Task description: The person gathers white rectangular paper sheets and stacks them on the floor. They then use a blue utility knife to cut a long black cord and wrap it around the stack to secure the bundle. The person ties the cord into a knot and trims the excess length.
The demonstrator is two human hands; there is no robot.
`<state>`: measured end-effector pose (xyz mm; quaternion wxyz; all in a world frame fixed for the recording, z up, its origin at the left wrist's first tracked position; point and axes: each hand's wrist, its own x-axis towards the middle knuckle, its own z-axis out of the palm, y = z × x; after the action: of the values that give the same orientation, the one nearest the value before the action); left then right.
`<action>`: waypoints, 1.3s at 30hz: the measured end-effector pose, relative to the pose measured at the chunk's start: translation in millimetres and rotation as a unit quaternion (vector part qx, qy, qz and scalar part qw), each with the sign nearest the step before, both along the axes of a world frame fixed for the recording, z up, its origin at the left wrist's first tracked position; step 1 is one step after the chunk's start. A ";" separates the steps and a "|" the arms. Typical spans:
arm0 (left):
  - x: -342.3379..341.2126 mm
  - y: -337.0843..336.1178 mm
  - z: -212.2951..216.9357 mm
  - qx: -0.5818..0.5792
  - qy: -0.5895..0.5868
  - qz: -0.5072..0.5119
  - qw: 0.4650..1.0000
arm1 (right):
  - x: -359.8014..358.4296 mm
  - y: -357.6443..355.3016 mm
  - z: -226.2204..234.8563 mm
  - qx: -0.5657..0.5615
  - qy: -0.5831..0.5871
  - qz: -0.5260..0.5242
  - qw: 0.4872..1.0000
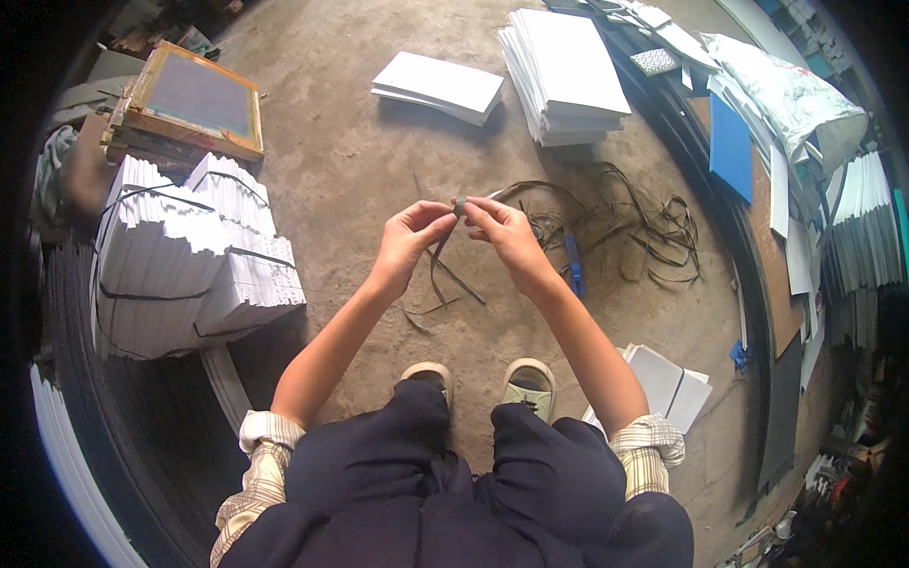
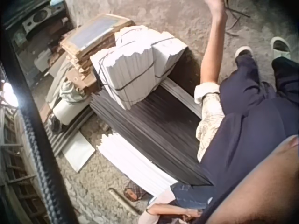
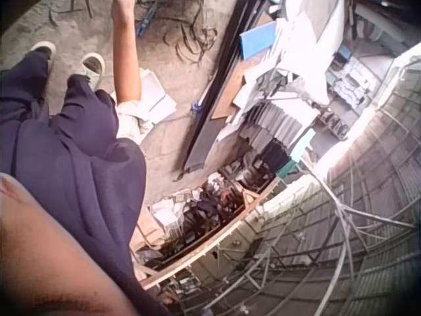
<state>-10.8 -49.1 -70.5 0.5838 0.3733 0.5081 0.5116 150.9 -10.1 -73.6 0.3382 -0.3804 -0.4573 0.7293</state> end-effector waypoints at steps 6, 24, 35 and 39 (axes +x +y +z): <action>6.4 -12.9 -1.4 0.026 0.081 -0.004 0.996 | -0.6 -1.7 16.2 -0.029 0.052 -0.072 0.996; 0.3 -5.7 10.5 0.056 0.088 -0.065 0.992 | 3.8 -1.6 31.9 0.094 -0.062 -0.046 0.993; 9.1 -3.6 16.6 0.087 0.127 0.002 0.988 | 2.4 -5.0 28.7 0.169 -0.127 -0.075 0.975; 9.0 -2.4 17.6 0.092 0.132 -0.005 0.987 | 4.3 -2.4 29.3 0.176 -0.171 -0.059 0.968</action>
<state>-1.7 -51.5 -52.8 0.4773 0.4922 0.5296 0.4995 155.2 -12.5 -44.3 0.3590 -0.4604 -0.6061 0.5402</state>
